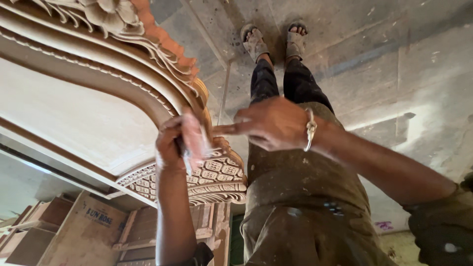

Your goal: The person applies a reddish-brown putty to the carved details of a large wooden furniture piece using a small metal spatula. They repeatedly scoop the putty from a container and smooth it into the grooves of the floral and geometric carvings.

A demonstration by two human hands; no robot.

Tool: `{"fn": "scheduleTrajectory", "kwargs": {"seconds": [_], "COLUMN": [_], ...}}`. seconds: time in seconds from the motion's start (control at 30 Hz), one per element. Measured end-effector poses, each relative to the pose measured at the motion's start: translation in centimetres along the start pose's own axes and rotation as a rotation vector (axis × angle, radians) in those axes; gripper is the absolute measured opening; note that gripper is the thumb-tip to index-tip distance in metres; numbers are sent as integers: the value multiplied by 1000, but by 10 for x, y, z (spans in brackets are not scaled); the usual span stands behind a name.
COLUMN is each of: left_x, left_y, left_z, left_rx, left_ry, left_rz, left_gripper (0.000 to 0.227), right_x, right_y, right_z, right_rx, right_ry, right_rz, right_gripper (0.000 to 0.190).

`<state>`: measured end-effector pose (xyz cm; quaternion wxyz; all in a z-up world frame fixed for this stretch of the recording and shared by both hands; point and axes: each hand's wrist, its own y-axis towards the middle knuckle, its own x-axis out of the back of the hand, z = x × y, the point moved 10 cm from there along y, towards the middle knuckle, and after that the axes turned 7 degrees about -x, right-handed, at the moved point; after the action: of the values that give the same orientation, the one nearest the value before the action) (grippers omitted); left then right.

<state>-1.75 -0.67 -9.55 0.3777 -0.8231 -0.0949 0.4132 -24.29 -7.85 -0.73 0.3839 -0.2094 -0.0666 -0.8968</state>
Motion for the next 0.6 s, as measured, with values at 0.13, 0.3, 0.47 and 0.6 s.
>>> {"fn": "scheduleTrajectory", "kwargs": {"seconds": [0.13,0.3,0.47,0.6], "left_x": [-4,-8,3,-8], "left_y": [0,-6,-10,-10], "left_z": [-14,-15,-15,-12], "left_rx": [-3,-23,-9,10], "left_ry": [243,229,210,188], "left_rz": [-58,-91,-136,-35], "left_gripper": [42,43,45,46], "right_x": [-17,-65,-60,-35], "right_y": [13,46,51,42], "right_z": [-50,-64,-49,-58], "right_rx": [-234,-614,-624,-507], "right_ry": [570,1526,1560,1180], "right_rz": [-140,-207,-285,-307], "right_gripper": [37,62,44,62]}}
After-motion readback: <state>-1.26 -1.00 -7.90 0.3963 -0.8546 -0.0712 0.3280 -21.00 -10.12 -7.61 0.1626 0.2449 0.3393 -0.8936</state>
